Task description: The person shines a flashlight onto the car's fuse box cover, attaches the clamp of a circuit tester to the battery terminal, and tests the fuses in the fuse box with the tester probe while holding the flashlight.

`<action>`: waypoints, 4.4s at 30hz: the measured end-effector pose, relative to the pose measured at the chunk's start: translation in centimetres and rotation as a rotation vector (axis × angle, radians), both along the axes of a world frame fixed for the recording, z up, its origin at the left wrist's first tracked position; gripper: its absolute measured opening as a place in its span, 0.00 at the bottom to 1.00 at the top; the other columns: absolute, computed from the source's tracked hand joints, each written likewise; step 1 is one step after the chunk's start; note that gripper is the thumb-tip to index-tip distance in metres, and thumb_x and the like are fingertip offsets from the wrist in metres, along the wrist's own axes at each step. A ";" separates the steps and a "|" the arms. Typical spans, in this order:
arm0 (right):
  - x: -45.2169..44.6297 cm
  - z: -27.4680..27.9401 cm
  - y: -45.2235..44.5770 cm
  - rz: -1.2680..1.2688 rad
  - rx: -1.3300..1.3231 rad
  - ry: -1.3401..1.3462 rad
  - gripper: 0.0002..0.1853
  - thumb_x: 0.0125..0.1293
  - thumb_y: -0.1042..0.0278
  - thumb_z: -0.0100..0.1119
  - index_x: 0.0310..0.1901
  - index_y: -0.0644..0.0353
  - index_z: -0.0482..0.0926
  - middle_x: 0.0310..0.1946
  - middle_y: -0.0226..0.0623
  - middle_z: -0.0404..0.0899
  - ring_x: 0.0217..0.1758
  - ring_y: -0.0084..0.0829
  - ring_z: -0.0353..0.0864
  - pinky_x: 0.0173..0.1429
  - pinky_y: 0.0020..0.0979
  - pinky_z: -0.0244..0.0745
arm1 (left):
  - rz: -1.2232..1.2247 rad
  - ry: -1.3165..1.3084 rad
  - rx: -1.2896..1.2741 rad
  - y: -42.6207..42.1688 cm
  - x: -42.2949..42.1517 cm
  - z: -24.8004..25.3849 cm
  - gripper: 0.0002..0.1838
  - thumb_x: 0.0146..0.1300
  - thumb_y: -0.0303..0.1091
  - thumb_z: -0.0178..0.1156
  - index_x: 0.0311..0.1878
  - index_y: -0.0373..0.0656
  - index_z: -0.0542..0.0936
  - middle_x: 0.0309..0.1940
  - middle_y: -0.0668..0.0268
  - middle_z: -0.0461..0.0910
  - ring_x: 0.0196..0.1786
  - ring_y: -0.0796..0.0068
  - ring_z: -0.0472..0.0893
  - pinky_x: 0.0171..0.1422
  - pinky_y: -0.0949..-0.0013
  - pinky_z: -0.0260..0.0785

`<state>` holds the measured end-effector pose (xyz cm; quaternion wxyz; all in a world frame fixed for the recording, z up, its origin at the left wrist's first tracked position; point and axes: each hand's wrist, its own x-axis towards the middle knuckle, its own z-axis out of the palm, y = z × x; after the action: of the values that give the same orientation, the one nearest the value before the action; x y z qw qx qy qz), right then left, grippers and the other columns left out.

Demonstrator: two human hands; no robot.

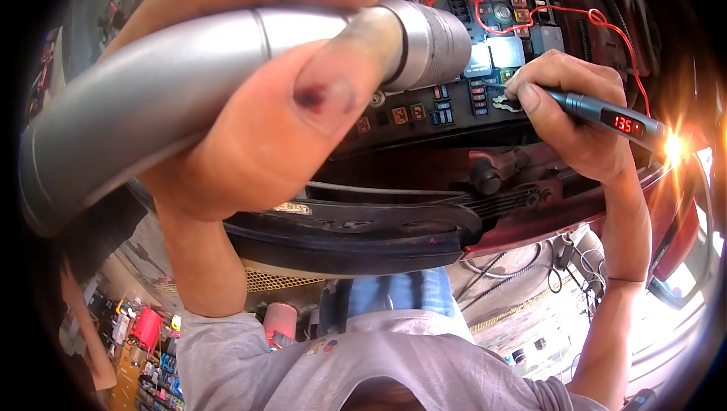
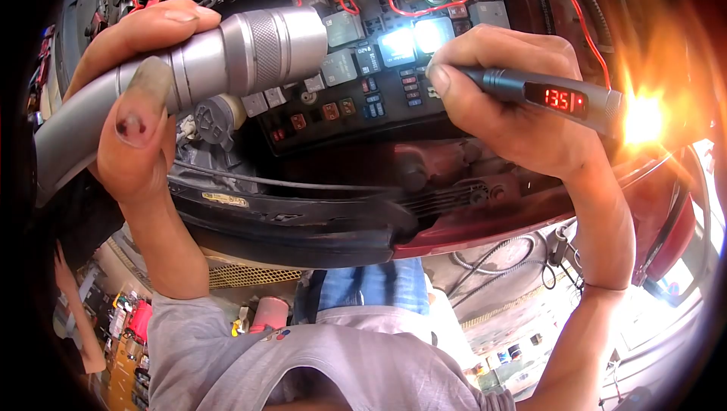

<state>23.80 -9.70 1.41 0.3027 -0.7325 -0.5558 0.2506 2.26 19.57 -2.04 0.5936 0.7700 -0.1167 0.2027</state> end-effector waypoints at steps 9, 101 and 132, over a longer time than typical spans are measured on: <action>0.4 -0.7 -0.1 0.029 0.107 0.054 0.04 0.64 0.74 0.66 0.36 0.65 0.84 0.25 0.35 0.82 0.25 0.25 0.79 0.32 0.28 0.74 | 0.035 -0.011 0.095 -0.5 0.2 0.7 0.23 0.60 0.25 0.59 0.59 0.25 0.77 0.55 0.39 0.81 0.61 0.49 0.82 0.74 0.53 0.68; 0.6 -0.8 0.1 0.090 0.058 0.070 0.03 0.59 0.76 0.65 0.35 0.64 0.84 0.27 0.37 0.84 0.27 0.29 0.82 0.34 0.29 0.76 | -0.016 0.051 0.049 0.4 -0.2 1.5 0.18 0.73 0.29 0.52 0.60 0.27 0.76 0.57 0.42 0.80 0.63 0.51 0.80 0.74 0.55 0.67; 0.8 -0.8 -0.3 0.070 0.069 0.064 0.03 0.60 0.76 0.65 0.35 0.64 0.84 0.26 0.37 0.83 0.26 0.30 0.81 0.34 0.30 0.76 | -0.010 0.052 0.188 -1.0 0.2 2.3 0.16 0.68 0.24 0.58 0.58 0.28 0.78 0.54 0.43 0.81 0.59 0.54 0.82 0.71 0.57 0.70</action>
<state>24.61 -9.98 0.65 0.3365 -0.6933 -0.5795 0.2652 2.51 18.56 0.28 0.5227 0.8267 -0.1236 0.1678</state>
